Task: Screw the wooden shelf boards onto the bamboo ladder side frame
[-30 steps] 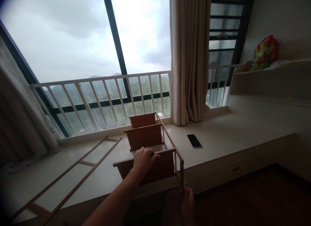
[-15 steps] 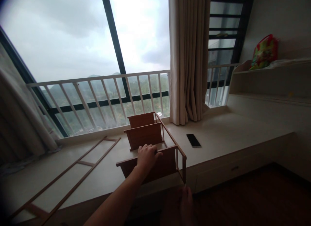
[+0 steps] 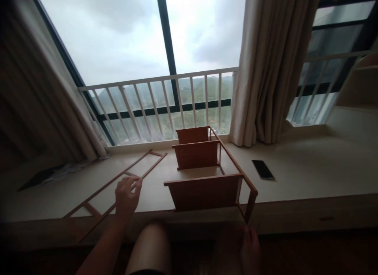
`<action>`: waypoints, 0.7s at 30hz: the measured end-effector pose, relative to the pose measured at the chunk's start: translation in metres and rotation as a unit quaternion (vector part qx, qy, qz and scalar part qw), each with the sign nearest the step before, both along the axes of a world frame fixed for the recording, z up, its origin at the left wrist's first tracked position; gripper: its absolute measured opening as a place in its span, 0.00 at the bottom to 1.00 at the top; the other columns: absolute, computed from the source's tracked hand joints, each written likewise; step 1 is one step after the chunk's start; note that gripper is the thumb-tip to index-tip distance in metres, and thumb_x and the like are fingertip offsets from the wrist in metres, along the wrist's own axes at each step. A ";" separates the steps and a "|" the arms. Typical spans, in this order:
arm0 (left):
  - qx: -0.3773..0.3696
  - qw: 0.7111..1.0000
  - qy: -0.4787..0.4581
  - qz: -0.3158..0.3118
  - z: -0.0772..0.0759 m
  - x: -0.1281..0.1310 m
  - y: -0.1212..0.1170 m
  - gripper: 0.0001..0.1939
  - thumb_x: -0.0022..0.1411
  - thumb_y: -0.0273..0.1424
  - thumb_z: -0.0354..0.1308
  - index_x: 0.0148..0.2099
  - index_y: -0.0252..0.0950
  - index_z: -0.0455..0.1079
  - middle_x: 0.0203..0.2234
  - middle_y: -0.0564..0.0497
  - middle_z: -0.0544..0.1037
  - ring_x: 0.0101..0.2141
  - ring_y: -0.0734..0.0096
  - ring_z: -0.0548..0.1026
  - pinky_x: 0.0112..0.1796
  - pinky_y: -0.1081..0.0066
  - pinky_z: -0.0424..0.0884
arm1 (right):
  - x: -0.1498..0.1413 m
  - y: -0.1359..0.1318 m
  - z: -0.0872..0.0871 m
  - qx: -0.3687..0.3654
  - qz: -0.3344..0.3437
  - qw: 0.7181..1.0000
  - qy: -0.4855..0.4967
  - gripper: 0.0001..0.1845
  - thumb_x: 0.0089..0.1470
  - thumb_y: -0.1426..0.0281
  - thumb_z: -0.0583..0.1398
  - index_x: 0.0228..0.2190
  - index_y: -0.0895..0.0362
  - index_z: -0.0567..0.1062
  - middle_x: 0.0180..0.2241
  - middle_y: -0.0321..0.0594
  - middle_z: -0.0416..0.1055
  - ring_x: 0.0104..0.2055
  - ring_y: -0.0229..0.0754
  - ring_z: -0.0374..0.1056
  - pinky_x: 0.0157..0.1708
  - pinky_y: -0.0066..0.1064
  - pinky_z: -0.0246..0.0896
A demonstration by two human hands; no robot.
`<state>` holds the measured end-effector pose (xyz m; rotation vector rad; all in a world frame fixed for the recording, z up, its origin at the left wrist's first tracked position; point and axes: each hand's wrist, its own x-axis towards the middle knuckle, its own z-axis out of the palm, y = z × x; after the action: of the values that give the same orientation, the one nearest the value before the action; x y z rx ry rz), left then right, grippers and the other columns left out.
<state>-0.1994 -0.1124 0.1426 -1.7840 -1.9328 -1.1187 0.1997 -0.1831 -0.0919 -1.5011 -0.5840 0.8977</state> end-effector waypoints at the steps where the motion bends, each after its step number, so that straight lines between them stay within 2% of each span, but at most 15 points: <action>1: -0.048 0.997 0.002 0.055 -0.011 -0.025 0.002 0.13 0.66 0.38 0.49 0.40 0.37 0.72 0.40 0.45 0.74 0.44 0.57 0.69 0.45 0.59 0.64 | -0.001 -0.001 0.002 -0.008 0.006 1.000 -0.015 0.29 0.48 0.42 0.55 0.35 0.55 0.70 0.25 0.36 0.70 0.24 0.42 0.65 0.22 0.31 0.60; 3: -0.170 0.976 -0.001 0.139 -0.038 -0.070 0.002 0.14 0.65 0.38 0.48 0.44 0.39 0.72 0.44 0.43 0.73 0.46 0.53 0.69 0.44 0.57 0.66 | -0.003 -0.002 0.007 -0.021 0.020 0.998 -0.048 0.30 0.48 0.42 0.55 0.36 0.56 0.71 0.25 0.38 0.72 0.24 0.43 0.65 0.24 0.33 0.61; 6: -0.317 0.925 -0.027 0.206 -0.080 -0.123 -0.006 0.16 0.64 0.35 0.48 0.51 0.39 0.68 0.50 0.40 0.70 0.51 0.49 0.66 0.47 0.49 0.65 | -0.007 -0.001 0.011 -0.053 0.038 0.991 -0.115 0.31 0.46 0.42 0.56 0.36 0.57 0.75 0.28 0.43 0.75 0.31 0.49 0.70 0.30 0.36 0.63; 8: -0.374 0.897 -0.037 0.233 -0.103 -0.146 -0.016 0.20 0.64 0.33 0.47 0.56 0.39 0.65 0.55 0.39 0.66 0.56 0.47 0.63 0.50 0.43 0.61 | -0.010 0.001 0.011 -0.060 0.060 0.986 -0.140 0.32 0.46 0.43 0.56 0.36 0.58 0.76 0.32 0.45 0.77 0.35 0.52 0.71 0.33 0.37 0.64; 10: -0.409 0.876 -0.043 0.252 -0.118 -0.160 -0.026 0.23 0.63 0.31 0.46 0.59 0.39 0.62 0.58 0.38 0.64 0.58 0.46 0.60 0.51 0.40 0.59 | -0.013 0.004 0.009 -0.055 0.088 0.984 -0.141 0.32 0.46 0.43 0.56 0.37 0.58 0.76 0.34 0.46 0.78 0.36 0.52 0.72 0.32 0.37 0.64; 13: -0.417 0.867 -0.035 0.272 -0.127 -0.171 -0.036 0.25 0.62 0.29 0.46 0.61 0.41 0.60 0.59 0.38 0.62 0.59 0.46 0.60 0.50 0.40 0.60 | -0.017 0.008 0.006 -0.054 0.119 0.980 -0.148 0.31 0.48 0.45 0.55 0.38 0.58 0.75 0.32 0.45 0.77 0.34 0.51 0.72 0.32 0.37 0.65; 18: -0.414 0.862 0.000 0.293 -0.127 -0.190 -0.038 0.25 0.61 0.29 0.46 0.61 0.40 0.59 0.56 0.37 0.66 0.56 0.47 0.65 0.50 0.43 0.60 | -0.022 0.013 0.008 -0.038 0.159 0.971 -0.175 0.27 0.48 0.48 0.56 0.36 0.57 0.76 0.31 0.43 0.77 0.36 0.51 0.72 0.36 0.37 0.65; 21: -0.432 0.859 0.008 0.274 -0.126 -0.203 -0.037 0.24 0.62 0.31 0.48 0.61 0.39 0.58 0.54 0.35 0.69 0.54 0.45 0.68 0.49 0.45 0.62 | -0.022 0.016 0.009 -0.031 0.156 0.971 -0.178 0.25 0.46 0.48 0.57 0.33 0.57 0.76 0.32 0.43 0.77 0.37 0.52 0.72 0.38 0.38 0.65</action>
<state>-0.4021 -0.1491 0.0164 -1.3213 -2.9256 0.0000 0.1772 -0.1673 -0.0831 -1.6694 -1.0878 0.8938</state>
